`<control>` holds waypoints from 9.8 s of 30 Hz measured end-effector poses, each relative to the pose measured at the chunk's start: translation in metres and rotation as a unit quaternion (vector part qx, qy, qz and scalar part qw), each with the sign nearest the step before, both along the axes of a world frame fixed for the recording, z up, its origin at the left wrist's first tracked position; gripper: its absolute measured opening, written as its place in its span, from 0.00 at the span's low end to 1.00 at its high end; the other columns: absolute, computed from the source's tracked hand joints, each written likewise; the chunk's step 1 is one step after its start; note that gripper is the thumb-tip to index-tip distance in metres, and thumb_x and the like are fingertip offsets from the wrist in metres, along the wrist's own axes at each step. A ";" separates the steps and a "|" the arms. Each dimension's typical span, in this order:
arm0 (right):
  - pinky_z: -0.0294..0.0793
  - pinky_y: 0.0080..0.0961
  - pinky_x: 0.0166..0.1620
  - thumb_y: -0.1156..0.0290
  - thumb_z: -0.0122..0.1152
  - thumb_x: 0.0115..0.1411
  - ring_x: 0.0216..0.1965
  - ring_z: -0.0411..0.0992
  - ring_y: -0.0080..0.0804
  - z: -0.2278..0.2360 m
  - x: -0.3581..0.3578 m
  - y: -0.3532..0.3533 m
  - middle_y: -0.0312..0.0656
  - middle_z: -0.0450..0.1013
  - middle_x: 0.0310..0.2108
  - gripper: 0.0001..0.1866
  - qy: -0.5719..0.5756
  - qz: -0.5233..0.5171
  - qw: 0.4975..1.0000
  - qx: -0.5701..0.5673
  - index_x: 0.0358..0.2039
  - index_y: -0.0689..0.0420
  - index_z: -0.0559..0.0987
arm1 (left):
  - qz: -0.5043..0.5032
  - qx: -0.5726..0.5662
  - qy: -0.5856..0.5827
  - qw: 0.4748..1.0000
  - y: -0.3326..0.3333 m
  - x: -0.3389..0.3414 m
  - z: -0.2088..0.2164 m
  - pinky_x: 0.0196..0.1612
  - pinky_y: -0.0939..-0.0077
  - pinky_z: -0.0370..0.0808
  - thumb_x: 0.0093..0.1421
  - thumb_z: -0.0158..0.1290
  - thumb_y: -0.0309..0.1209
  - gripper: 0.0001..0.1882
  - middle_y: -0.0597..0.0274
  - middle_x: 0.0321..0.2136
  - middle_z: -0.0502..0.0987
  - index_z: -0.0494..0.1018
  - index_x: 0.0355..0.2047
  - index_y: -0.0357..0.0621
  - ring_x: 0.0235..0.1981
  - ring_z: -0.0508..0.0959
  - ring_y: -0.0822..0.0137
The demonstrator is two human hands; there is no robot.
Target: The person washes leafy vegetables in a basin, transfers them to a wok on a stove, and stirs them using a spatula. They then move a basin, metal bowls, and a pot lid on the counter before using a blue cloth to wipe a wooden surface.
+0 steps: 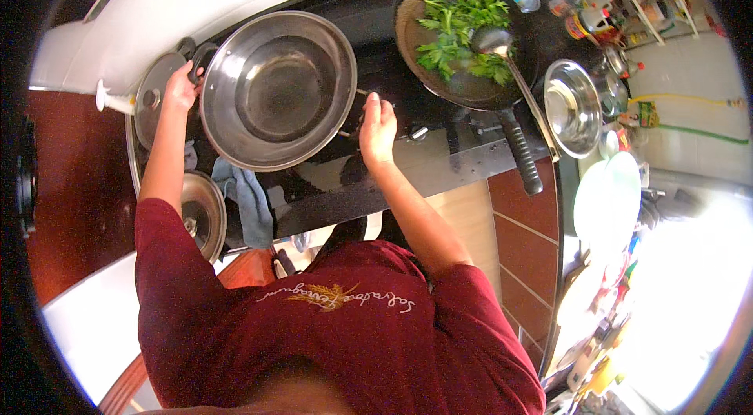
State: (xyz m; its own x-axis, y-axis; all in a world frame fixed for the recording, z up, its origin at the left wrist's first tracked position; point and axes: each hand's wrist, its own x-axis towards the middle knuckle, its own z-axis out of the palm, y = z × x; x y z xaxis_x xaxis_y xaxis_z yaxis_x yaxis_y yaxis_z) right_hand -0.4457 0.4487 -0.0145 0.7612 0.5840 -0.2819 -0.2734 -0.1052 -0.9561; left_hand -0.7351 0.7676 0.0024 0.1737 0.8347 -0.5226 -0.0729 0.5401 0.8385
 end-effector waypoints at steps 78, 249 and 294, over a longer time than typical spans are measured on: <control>0.70 0.43 0.29 0.62 0.51 0.56 0.27 0.71 0.53 0.147 0.353 -0.094 0.53 0.72 0.24 0.12 -0.652 0.271 0.684 -0.180 0.34 0.58 0.70 | 0.072 0.172 -0.135 0.973 -0.361 0.181 0.108 0.25 0.86 0.61 0.59 0.46 0.28 0.09 0.65 0.21 0.69 0.71 0.36 0.34 0.22 0.65 0.77; 0.46 0.10 0.14 0.64 0.50 0.59 0.12 0.51 0.10 0.116 0.288 -0.207 0.28 0.61 0.17 0.12 -0.010 0.026 0.996 -0.080 0.38 0.59 0.72 | -0.276 0.028 -0.125 0.953 -0.467 0.426 0.021 0.30 0.79 0.70 0.52 0.55 0.31 0.16 0.68 0.30 0.69 0.65 0.39 0.40 0.30 0.70 0.76; 0.70 0.33 0.40 0.64 0.50 0.58 0.36 0.70 0.44 0.117 0.239 -0.216 0.49 0.72 0.36 0.17 -0.609 0.107 0.729 -0.293 0.44 0.61 0.72 | 0.137 0.268 0.084 0.950 -0.222 0.047 0.098 0.35 0.80 0.70 0.59 0.47 0.35 0.14 0.59 0.32 0.75 0.70 0.40 0.38 0.31 0.74 0.73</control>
State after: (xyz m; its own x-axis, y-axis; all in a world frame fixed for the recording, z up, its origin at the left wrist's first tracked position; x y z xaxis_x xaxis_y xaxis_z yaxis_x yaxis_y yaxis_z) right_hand -0.2067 0.2329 0.1022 0.5647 0.7772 0.2777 0.8236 -0.5089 -0.2504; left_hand -0.6879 0.5458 0.1001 -0.1364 0.9906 -0.0113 0.0107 0.0129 0.9999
